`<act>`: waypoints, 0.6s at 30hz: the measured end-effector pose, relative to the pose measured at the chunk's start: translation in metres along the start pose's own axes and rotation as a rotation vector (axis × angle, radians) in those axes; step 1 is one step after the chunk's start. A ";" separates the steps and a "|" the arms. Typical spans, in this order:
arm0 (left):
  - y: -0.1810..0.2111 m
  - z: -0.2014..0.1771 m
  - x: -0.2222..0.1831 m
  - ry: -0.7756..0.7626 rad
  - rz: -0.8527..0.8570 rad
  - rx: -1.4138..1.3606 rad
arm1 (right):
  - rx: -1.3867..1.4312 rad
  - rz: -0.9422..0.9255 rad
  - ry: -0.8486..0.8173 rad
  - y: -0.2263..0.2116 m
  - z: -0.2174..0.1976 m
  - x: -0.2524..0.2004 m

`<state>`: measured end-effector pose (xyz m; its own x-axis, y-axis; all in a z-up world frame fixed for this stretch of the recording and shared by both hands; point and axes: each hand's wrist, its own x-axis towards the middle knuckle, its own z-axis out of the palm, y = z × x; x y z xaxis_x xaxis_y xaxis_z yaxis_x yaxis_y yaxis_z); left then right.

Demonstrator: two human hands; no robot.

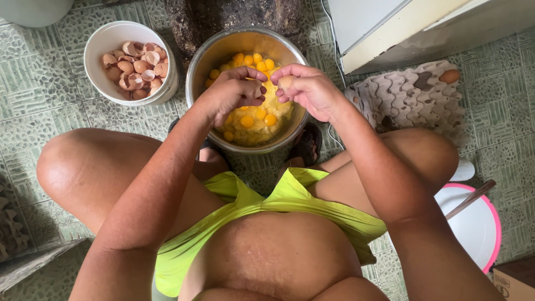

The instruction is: Cracking a large quantity of eggs into a metal bowl and disposing of the shells in a bucket

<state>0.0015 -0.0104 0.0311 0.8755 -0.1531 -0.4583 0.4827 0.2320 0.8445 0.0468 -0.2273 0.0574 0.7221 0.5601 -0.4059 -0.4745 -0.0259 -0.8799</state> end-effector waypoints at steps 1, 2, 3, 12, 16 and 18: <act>0.004 0.003 -0.002 -0.012 0.022 0.033 | -0.042 -0.023 -0.008 0.000 0.000 0.000; 0.007 0.006 -0.005 -0.022 0.044 0.066 | -0.083 -0.046 -0.017 0.000 0.000 0.001; 0.005 0.005 -0.006 -0.021 0.043 0.065 | -0.083 -0.045 -0.017 -0.003 0.004 -0.003; -0.018 0.004 0.009 0.085 0.169 0.648 | -0.611 -0.195 0.063 -0.011 0.014 -0.007; -0.032 -0.001 0.024 0.107 0.345 1.008 | -0.716 -0.312 0.139 -0.001 0.008 -0.001; -0.034 -0.002 0.025 0.139 0.354 1.021 | -0.701 -0.330 0.161 0.000 0.009 0.000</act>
<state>0.0071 -0.0202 -0.0102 0.9870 -0.1099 -0.1174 0.0124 -0.6757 0.7370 0.0423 -0.2203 0.0597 0.8598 0.5043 -0.0802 0.1663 -0.4251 -0.8897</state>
